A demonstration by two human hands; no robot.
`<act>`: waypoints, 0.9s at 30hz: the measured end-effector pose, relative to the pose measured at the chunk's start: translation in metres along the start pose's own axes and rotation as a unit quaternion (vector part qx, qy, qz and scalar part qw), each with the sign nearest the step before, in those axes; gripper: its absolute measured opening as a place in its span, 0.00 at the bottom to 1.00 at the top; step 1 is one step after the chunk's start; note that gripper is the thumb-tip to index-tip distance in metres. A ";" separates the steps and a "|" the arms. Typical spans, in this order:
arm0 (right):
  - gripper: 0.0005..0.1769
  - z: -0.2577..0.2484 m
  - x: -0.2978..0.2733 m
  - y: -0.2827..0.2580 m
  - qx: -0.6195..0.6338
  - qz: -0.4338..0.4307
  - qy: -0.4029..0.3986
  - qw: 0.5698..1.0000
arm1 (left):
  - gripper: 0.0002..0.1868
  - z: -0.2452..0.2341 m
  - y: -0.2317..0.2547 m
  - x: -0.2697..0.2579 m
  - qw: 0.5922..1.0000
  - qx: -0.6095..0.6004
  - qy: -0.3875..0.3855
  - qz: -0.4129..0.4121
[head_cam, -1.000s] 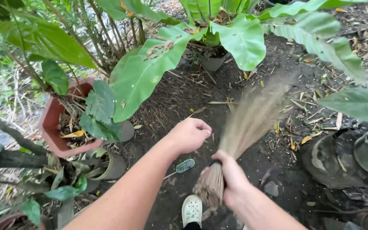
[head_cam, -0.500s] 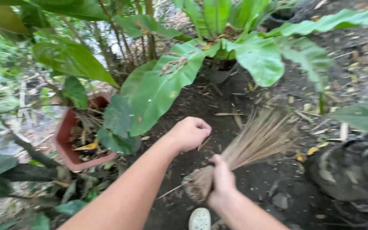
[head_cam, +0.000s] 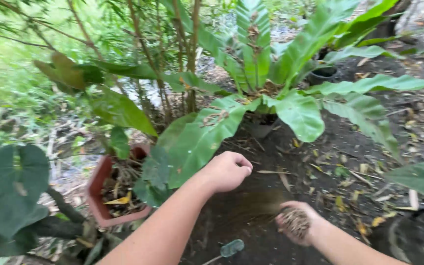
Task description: Sweeping dry leaves and debris in a garden area using a bundle-of-sticks broom.
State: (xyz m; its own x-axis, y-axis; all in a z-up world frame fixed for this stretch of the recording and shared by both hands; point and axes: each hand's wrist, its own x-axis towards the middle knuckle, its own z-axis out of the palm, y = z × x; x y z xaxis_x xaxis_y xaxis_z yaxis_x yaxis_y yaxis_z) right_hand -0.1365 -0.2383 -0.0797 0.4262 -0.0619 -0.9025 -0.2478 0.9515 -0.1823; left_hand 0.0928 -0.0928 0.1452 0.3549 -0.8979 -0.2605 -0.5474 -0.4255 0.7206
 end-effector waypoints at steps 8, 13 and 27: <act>0.19 0.101 -0.097 0.039 0.142 -0.137 -0.019 0.980 | 0.13 0.016 -0.003 -0.019 1.000 0.006 -0.008 0.010; 0.23 0.047 -0.182 0.007 0.111 -0.176 -0.023 0.978 | 0.13 0.039 0.058 0.009 0.998 0.010 -0.018 0.059; 0.14 0.011 -0.425 -0.065 0.306 -0.259 -0.238 0.884 | 0.15 0.076 0.287 0.043 0.977 -0.112 -0.028 0.181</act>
State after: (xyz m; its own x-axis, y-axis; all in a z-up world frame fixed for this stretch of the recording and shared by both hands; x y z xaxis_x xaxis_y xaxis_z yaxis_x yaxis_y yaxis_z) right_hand -0.2914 -0.2708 0.3201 0.6979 -0.5431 -0.4669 0.5446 0.8258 -0.1466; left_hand -0.1069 -0.2625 0.2919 0.1222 -0.9925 0.0072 -0.4474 -0.0486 0.8930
